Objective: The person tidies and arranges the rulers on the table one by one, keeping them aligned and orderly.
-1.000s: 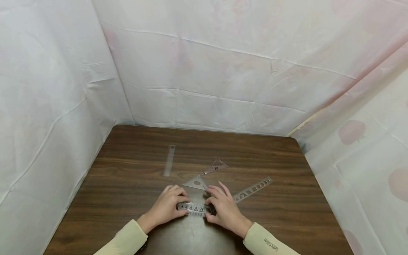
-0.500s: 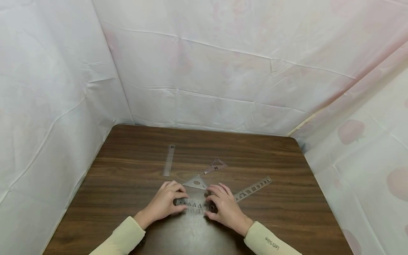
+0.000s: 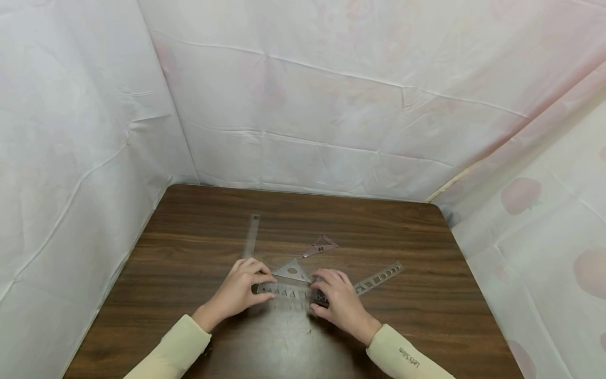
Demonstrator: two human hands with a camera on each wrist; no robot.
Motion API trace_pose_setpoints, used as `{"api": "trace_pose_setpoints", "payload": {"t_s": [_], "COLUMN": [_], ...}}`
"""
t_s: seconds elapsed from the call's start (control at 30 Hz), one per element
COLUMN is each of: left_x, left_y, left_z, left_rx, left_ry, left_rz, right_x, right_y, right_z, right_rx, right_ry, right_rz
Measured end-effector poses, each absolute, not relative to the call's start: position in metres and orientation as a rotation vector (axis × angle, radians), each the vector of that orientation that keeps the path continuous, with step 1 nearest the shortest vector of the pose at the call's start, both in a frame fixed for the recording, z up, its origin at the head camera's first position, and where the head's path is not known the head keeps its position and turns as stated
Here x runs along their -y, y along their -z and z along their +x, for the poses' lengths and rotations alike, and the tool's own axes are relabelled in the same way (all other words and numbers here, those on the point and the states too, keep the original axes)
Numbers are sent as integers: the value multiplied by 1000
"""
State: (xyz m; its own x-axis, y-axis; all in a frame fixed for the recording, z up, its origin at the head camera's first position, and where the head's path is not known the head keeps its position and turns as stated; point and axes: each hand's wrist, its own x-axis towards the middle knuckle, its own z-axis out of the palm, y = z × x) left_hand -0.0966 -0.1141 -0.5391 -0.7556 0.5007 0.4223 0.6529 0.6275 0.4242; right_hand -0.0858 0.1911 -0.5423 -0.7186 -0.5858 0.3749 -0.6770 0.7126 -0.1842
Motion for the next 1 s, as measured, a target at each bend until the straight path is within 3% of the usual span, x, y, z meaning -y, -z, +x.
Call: {"api": "trace_pose_setpoints", "payload": {"t_s": [0.57, 1.0], "left_x": [117, 114], "left_y": [523, 523], "left_z": [-107, -111], "left_rx": [2583, 2528], "left_ry": [894, 961], "left_rz": [-858, -870], "right_x": [-204, -203], "right_y": [520, 516], "right_z": [-101, -113], "right_rx": [2725, 2760], "right_ry": [-609, -635], "right_rz": [801, 832]}}
